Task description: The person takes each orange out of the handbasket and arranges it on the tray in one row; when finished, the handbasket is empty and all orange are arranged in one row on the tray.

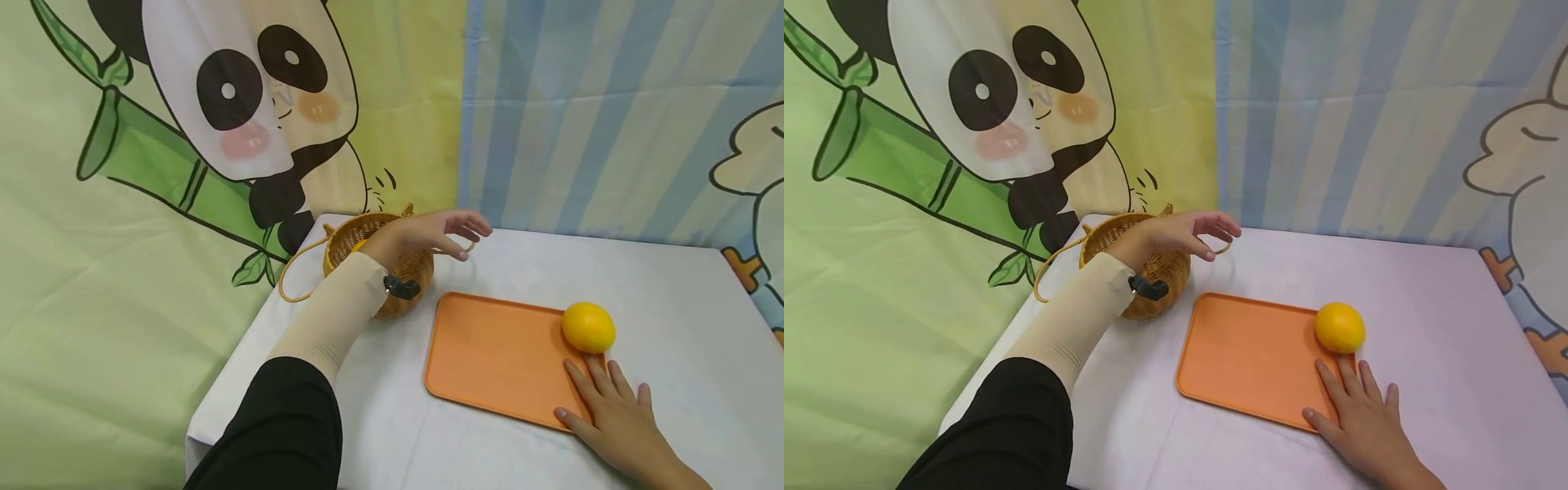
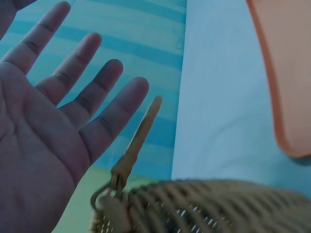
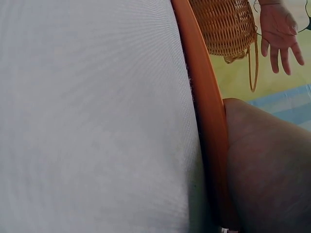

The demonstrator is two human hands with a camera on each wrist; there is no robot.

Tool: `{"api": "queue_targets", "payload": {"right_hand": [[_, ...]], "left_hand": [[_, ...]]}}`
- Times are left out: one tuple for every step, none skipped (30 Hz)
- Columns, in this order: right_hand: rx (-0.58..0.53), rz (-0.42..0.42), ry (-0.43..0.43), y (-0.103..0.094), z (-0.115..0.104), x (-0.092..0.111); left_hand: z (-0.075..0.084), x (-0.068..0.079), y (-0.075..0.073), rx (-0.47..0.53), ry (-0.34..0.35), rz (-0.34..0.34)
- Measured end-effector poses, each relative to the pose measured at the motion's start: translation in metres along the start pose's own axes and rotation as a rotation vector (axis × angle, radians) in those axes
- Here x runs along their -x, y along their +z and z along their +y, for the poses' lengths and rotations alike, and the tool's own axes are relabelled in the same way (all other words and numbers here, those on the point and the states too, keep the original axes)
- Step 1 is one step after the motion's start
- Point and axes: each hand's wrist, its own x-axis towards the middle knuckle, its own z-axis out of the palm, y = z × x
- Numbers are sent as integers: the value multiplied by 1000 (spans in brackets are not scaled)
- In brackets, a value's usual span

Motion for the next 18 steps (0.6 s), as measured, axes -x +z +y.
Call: {"api": "queue_targets", "payload": {"right_hand": [[1,1,0,0,0,0],[1,2,1,0,0,0],[2,4,-1,1,0,0],[3,6,-3,1,0,1],[3,8,-6,1,1,1],[2,8,-7,1,1,1],[2,8,-9,1,1,1],[0,9,-12,1,1,1],[-1,10,-14,1,1,2],[-2,11,-15,0,1,2],[-3,10,-14,0,1,2],[-4,9,-14,0,1,2],[-5,9,-14,0,1,2],[-5,10,-14,0,1,2],[-4,10,-13,0,1,2],[-4,10,-14,0,1,2],[-4,10,-15,1,1,2],[-3,11,-15,1,1,2]], "left_hand": [[-1,3,-2,8,-7,11],[-2,6,-5,8,-12,20],[-3,8,-7,16,-18,29],[-4,11,-10,21,-21,41],[-6,13,-13,24,-20,51],[-7,15,-15,25,-23,65],[-8,18,-17,24,-25,76],[-9,20,-20,25,-23,84],[-10,22,-22,26,-20,91],[-11,23,-25,26,-15,96],[-11,26,-27,28,-13,101],[-11,28,-29,31,-12,105],[-11,30,-31,34,-5,109],[-11,32,-32,36,1,115],[-12,34,-34,37,5,119],[-12,36,-36,41,10,125],[-13,38,-37,43,13,134],[-14,41,-39,43,13,144]]}}
